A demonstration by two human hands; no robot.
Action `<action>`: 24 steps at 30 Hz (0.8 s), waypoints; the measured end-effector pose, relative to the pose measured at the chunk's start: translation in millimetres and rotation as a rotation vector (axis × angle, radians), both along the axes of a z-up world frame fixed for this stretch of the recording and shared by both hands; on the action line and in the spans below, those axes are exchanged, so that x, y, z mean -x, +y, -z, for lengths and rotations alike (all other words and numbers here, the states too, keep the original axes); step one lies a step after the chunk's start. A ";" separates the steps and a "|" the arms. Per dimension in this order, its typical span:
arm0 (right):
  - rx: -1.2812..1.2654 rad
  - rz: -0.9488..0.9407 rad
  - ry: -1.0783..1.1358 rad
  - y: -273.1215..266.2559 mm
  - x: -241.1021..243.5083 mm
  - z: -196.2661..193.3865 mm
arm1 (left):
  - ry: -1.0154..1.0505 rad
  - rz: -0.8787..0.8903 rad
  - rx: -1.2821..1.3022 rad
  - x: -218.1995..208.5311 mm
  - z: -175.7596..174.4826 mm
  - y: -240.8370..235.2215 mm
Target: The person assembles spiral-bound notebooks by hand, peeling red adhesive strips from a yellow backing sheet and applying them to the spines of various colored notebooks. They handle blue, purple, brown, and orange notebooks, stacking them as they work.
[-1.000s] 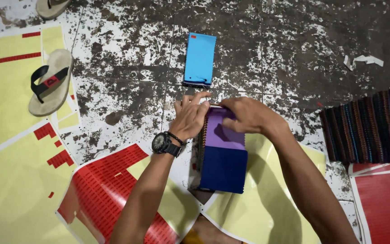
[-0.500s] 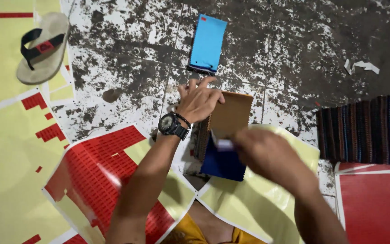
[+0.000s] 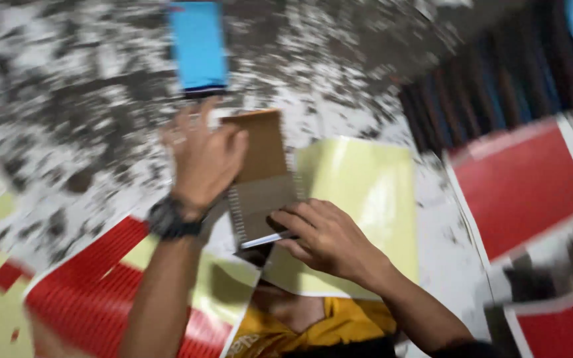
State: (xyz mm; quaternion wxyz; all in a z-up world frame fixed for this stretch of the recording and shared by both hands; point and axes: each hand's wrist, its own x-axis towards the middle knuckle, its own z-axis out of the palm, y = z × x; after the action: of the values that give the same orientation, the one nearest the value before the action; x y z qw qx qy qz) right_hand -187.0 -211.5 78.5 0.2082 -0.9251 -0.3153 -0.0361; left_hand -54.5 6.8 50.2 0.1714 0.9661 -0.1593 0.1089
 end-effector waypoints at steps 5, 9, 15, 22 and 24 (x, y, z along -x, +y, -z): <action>-0.366 0.637 0.028 -99.8 45.9 45.4 | -0.126 0.249 0.041 56.5 -27.3 -52.5; -0.496 1.105 0.066 -169.6 95.1 69.8 | 0.236 0.536 0.745 116.9 2.9 -145.5; -0.392 1.026 0.149 -154.1 120.3 77.3 | -0.015 0.631 0.498 142.7 63.0 -287.4; -0.564 1.111 -0.062 -168.2 148.7 100.2 | 0.083 0.551 0.214 153.0 70.7 -278.8; -0.613 1.185 -0.077 -175.6 144.3 95.3 | 0.175 0.498 0.273 162.0 73.3 -267.5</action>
State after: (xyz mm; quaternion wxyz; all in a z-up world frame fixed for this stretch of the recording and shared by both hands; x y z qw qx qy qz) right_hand -331.3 -387.0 -16.8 0.3953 -0.8390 0.2637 -0.2652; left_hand -216.5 -260.7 -23.1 0.3342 0.8712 -0.3597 0.0005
